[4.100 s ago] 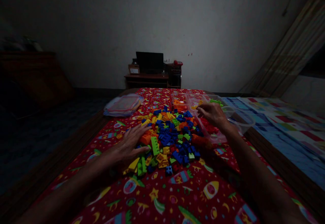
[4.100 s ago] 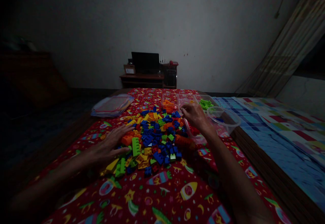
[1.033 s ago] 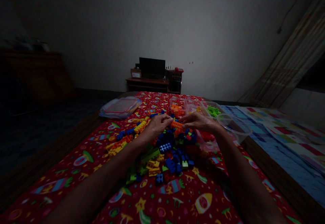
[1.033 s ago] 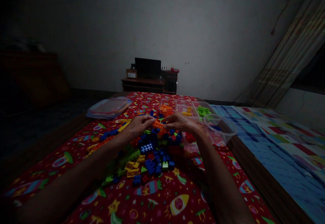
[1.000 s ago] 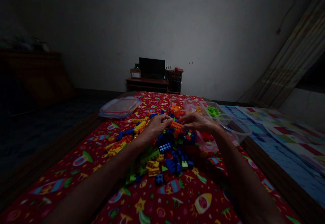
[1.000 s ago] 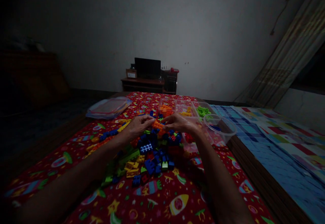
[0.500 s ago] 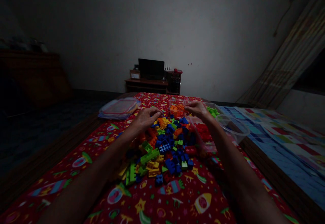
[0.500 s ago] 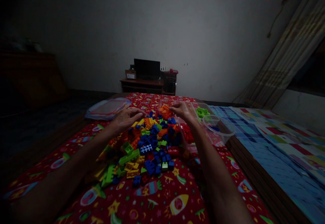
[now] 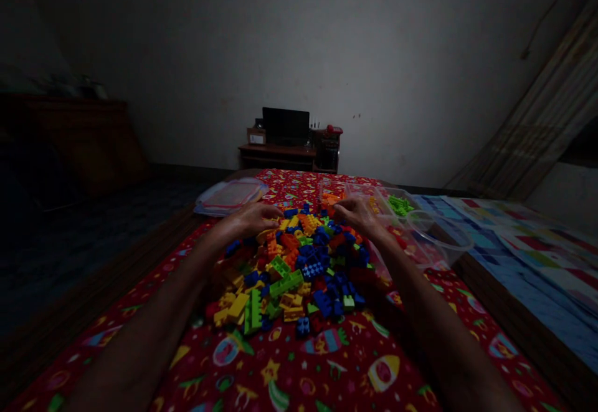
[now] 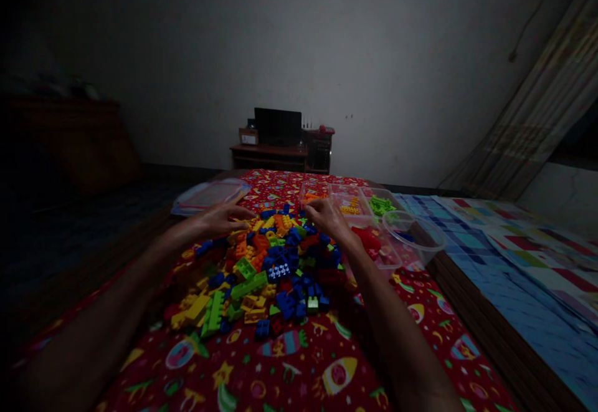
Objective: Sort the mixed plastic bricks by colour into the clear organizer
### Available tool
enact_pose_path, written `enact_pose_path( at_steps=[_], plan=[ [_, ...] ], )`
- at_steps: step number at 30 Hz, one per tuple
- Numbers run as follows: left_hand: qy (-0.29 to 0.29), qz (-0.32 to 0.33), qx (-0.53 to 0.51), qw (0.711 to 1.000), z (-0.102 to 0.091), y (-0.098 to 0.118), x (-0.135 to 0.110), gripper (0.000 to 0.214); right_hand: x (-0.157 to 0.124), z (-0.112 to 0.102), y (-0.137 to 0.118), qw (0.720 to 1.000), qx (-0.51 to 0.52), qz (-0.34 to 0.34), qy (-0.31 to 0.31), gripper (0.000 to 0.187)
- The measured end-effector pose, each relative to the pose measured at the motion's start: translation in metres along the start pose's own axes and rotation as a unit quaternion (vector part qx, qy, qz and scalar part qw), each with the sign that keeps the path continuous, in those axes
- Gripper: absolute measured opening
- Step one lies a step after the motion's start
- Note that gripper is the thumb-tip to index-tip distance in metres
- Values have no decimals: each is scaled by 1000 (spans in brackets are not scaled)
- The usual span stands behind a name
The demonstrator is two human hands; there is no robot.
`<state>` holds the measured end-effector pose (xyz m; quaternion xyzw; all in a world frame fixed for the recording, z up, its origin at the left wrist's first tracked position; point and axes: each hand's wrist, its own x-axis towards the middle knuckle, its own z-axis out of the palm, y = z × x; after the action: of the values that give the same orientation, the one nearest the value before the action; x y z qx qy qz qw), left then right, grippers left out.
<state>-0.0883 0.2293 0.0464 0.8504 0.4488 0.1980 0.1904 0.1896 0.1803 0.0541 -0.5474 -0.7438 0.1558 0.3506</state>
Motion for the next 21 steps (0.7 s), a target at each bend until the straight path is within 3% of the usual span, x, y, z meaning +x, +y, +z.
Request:
enact_pose_path(
  at_steps=[5, 9, 11, 15, 18, 21],
  plan=[
    [-73, 68, 47, 994, 17, 11, -3, 33, -8, 14, -12, 997, -35, -61, -34, 24],
    [-34, 87, 80, 992, 29, 24, -3, 17, -11, 17, -18, 993, -50, -93, -43, 25],
    [-28, 67, 41, 996, 26, 26, -4, 17, -13, 17, -19, 993, -46, -100, -45, 24],
    [-77, 28, -40, 996, 9, 22, -8, 26, -17, 18, -23, 992, -44, -108, -44, 21],
    [-33, 29, -31, 999, 2, 19, -8, 34, -19, 22, -27, 993, -45, -96, -45, 21],
    [10, 22, -57, 998, 8, 23, -5, 44, -21, 27, -29, 993, -26, -111, -28, 27]
  ],
)
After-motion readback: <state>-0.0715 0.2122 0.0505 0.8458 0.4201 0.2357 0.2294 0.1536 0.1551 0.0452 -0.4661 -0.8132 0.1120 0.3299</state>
